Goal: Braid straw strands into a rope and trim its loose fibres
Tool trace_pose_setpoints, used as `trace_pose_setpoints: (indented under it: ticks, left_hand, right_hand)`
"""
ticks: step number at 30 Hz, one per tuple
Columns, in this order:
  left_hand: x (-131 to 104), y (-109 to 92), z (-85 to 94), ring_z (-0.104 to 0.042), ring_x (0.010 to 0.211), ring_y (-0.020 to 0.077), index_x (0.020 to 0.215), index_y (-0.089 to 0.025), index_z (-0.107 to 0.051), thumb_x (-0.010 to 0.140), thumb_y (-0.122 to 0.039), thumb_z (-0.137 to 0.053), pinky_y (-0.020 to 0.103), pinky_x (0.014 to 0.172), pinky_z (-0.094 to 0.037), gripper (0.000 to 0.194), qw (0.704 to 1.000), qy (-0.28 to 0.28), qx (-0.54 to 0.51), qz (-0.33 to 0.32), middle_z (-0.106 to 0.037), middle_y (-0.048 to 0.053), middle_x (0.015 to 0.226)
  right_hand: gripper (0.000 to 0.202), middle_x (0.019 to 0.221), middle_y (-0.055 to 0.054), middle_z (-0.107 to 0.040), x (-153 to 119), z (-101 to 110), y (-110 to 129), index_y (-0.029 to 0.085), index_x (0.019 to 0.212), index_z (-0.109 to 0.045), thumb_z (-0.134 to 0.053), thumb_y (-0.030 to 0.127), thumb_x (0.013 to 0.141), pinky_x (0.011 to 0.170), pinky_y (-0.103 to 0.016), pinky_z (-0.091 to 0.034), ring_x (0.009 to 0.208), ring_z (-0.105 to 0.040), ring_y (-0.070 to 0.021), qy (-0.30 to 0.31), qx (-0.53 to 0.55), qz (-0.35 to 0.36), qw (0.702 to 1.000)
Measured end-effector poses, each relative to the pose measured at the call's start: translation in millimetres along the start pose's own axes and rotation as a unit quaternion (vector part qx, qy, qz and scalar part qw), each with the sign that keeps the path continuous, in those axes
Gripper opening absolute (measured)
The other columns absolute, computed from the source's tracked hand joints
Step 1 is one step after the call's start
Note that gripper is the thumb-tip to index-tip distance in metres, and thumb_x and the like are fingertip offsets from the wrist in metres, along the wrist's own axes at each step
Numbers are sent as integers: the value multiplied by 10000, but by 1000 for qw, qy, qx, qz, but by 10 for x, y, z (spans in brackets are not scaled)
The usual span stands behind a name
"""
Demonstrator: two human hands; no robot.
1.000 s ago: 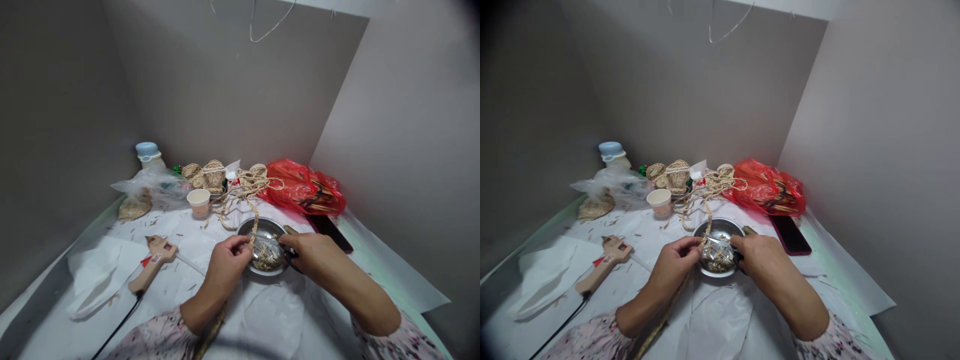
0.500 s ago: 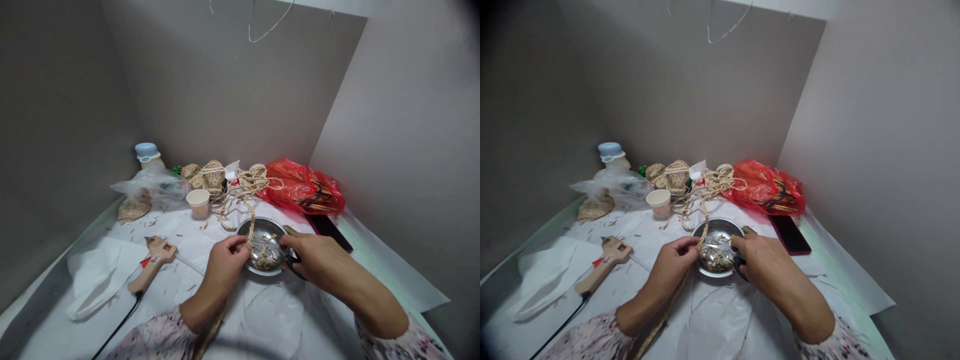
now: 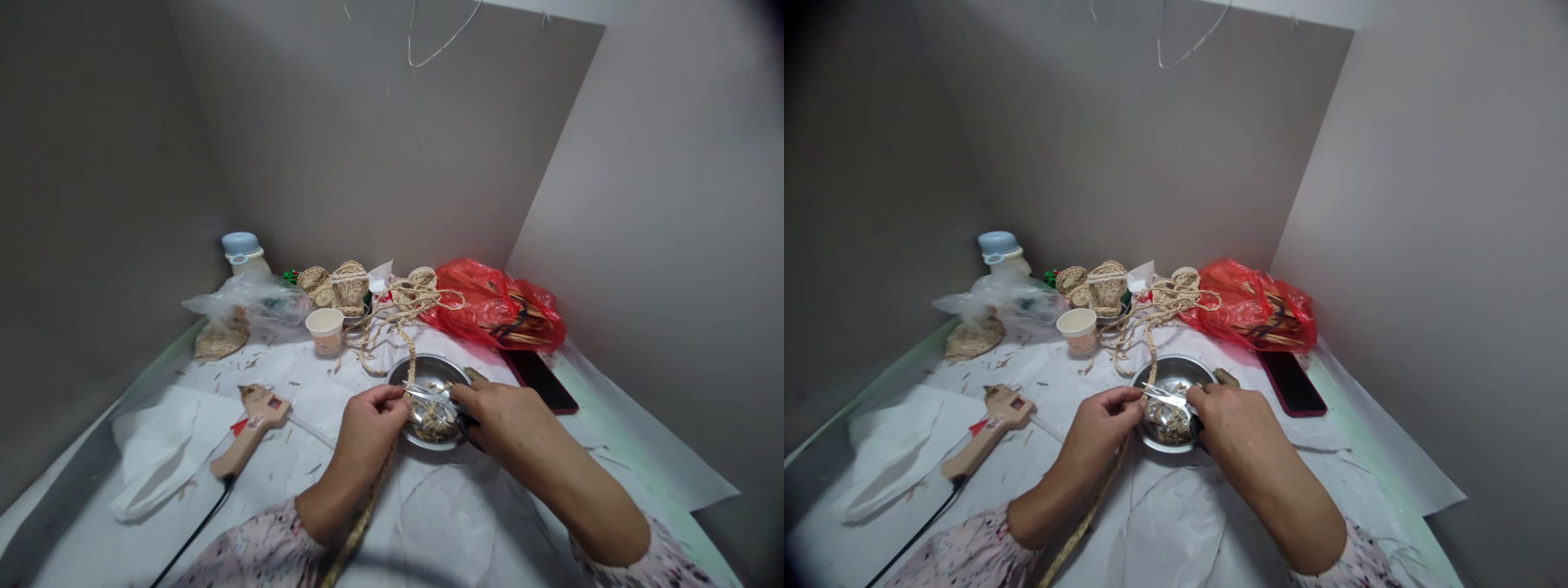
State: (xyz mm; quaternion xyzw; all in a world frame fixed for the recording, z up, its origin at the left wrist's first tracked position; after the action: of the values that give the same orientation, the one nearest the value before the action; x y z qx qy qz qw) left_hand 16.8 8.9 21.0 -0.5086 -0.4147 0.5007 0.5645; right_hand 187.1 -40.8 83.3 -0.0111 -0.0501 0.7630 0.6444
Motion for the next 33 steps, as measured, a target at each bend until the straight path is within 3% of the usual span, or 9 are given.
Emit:
trace_pose_setpoints:
  ticks: [5, 15, 26, 33]
  left_hand:
    - [8, 21, -8, -594, 677, 172, 849, -111, -732, 690, -323, -652, 253, 624, -424, 276, 1000, 4, -8, 3, -706, 52, 744]
    - [5, 11, -8, -590, 676, 172, 878, -89, -728, 689, -318, -647, 263, 640, -426, 307, 1000, 3, -13, 7, -707, 66, 743]
    - [9, 50, -19, -605, 692, 185, 843, -105, -738, 695, -304, -624, 264, 642, -428, 273, 1000, 24, -1, -4, -720, 74, 778]
    - [-16, -23, 2, -571, 641, 169, 895, -91, -742, 685, -303, -620, 264, 621, -409, 323, 999, 11, 31, -5, -683, 52, 704]
  right_hand:
    - [267, 875, -15, -706, 10, 17, 18, 284, 986, -655, -605, 147, 763, 495, -259, -202, 722, -650, -177, 28, -4, -12, 1000]
    - [234, 774, -4, -710, 22, -57, -82, 280, 886, -660, -586, 116, 737, 503, -262, -189, 645, -629, -145, -13, 9, 4, 1000]
    - [215, 789, -13, -717, 64, -115, -181, 264, 872, -653, -607, 128, 712, 529, -259, -229, 702, -664, -169, 35, 16, 4, 999]
    - [185, 817, -22, -721, 0, -43, -228, 271, 919, -651, -627, 202, 749, 550, -256, -266, 739, -671, -185, 29, 32, -16, 999]
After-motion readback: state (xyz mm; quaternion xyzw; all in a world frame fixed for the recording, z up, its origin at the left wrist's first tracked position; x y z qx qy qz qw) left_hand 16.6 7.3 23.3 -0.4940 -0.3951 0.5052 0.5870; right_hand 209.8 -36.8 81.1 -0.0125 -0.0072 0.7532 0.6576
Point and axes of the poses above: each hand's wrist, its own x-axis towards the middle knuckle, its own z-axis out of the back of the hand, y = z × x, the point moved 3 cm from there along x, towards the middle knuckle
